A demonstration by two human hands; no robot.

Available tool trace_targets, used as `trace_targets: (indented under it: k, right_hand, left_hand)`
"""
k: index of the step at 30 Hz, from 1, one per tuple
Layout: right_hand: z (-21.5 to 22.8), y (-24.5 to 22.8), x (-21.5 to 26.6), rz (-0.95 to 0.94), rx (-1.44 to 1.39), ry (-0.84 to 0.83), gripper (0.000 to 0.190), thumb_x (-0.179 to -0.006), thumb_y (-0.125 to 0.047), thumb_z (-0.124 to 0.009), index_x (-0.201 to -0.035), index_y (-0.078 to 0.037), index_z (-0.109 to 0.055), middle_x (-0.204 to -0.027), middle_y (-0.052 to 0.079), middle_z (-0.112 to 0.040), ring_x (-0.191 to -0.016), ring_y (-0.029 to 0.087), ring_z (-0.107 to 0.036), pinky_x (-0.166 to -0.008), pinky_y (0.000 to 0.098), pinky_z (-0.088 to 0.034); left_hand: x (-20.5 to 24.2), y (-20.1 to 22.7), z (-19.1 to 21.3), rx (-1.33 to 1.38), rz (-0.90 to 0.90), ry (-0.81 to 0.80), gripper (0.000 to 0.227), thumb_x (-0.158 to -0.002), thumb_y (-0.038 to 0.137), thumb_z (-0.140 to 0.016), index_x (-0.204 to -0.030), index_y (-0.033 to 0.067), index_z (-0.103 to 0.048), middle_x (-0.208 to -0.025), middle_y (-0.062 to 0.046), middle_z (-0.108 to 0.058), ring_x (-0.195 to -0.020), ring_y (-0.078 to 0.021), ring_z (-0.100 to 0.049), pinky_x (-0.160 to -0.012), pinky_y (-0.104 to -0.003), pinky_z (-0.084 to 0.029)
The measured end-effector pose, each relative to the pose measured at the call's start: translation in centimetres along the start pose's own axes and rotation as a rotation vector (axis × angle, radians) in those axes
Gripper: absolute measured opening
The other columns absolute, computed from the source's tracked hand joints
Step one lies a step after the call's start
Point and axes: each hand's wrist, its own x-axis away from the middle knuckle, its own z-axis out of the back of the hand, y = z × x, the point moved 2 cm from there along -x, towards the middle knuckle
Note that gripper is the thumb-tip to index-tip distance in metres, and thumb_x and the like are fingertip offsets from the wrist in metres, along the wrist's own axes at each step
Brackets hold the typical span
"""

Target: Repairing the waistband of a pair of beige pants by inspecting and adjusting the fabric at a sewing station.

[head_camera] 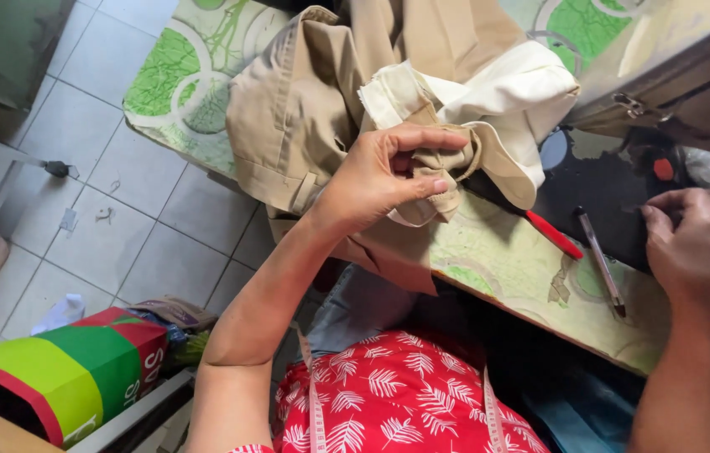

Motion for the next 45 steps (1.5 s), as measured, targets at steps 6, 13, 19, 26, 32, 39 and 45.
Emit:
trace_targets:
  k: [6,13,19,26,32,39,45]
  right_hand:
    - [1.0,-1.4,0.2,-0.023,-0.073,-0.043,0.011,-0.106,-0.003,-0.078,-0.116,-0.002,-0.073,-0.11,0.015,-0.071,-0.102,0.034,-0.066,-0.093,0.0454,-0.049]
    - [1.4,-2.3,-0.4,-0.159,-0.173,-0.16,0.021,-0.111,-0.007,-0.075,-0.128,0.004,-0.072,-0.116,0.022,-0.066,-0.091,0.032,-0.062,-0.082,0.0433,-0.049]
    - [0.4,-1.4,0.1,-0.165,-0.078,-0.173,0.013,-0.106,-0.013,-0.083,-0.115,-0.007,-0.077,-0.112,0.014,-0.064,-0.094,0.026,-0.062,-0.083,0.0389,-0.049]
    - [1.4,-4.9,0.8,0.023,-0.047,-0.046,0.01,-0.102,0.005,-0.071,-0.104,0.005,-0.061,-0.101,0.021,-0.06,-0.097,0.04,-0.057,-0.086,0.0507,-0.044]
    - [3.5,-6.5,1.2,-0.035,-0.052,-0.002,0.01,-0.109,0.001,-0.073,-0.118,0.0,-0.073,-0.115,0.019,-0.069,-0.1,0.036,-0.065,-0.084,0.0469,-0.049]
    - [9.1,-19.3,0.1,-0.186,-0.874,-0.012,0.013,-0.11,0.012,-0.065,-0.113,0.0,-0.06,-0.112,0.013,-0.062,-0.082,0.017,-0.064,-0.078,0.0239,-0.054]
    - [8.4,-26.1,-2.4,0.213,-0.879,-0.067,0.012,-0.103,0.01,-0.064,-0.114,0.004,-0.063,-0.099,0.019,-0.06,-0.074,0.017,-0.067,-0.071,0.0243,-0.054]
  left_hand:
    - [0.2,0.3,0.0,-0.004,-0.012,-0.026,0.041,-0.089,0.0,-0.079,-0.128,0.008,-0.069,-0.131,-0.005,-0.072,-0.116,-0.0083,-0.068,-0.101,-0.018,-0.057]
    - [0.0,-0.2,0.5,0.01,-0.002,-0.031,0.041,-0.089,-0.003,-0.077,-0.128,0.0092,-0.069,-0.136,-0.007,-0.07,-0.125,-0.0096,-0.064,-0.108,-0.019,-0.052]
    - [0.0,0.1,0.6,0.01,0.006,-0.037,0.04,-0.09,-0.002,-0.077,-0.128,0.0091,-0.069,-0.135,-0.006,-0.07,-0.125,-0.0103,-0.065,-0.108,-0.02,-0.053]
    - [0.0,0.2,-0.1,-0.129,-0.046,-0.002,0.035,-0.092,0.0,-0.072,-0.126,0.0062,-0.069,-0.133,-0.011,-0.067,-0.128,-0.0169,-0.064,-0.108,-0.023,-0.051]
    - [0.2,0.3,-0.2,-0.07,-0.006,-0.001,0.038,-0.091,-0.001,-0.073,-0.127,0.0057,-0.068,-0.134,-0.01,-0.066,-0.13,-0.0157,-0.062,-0.108,-0.022,-0.052]
    - [0.8,1.1,-0.3,-0.115,-0.025,-0.01,0.04,-0.088,0.0,-0.077,-0.126,0.0101,-0.07,-0.137,-0.01,-0.066,-0.128,-0.0138,-0.064,-0.107,-0.02,-0.05]
    - [1.2,0.9,-0.7,-0.198,-0.031,-0.004,0.042,-0.089,0.004,-0.076,-0.128,0.0159,-0.07,-0.131,-0.003,-0.067,-0.118,-0.0071,-0.064,-0.098,-0.017,-0.048]
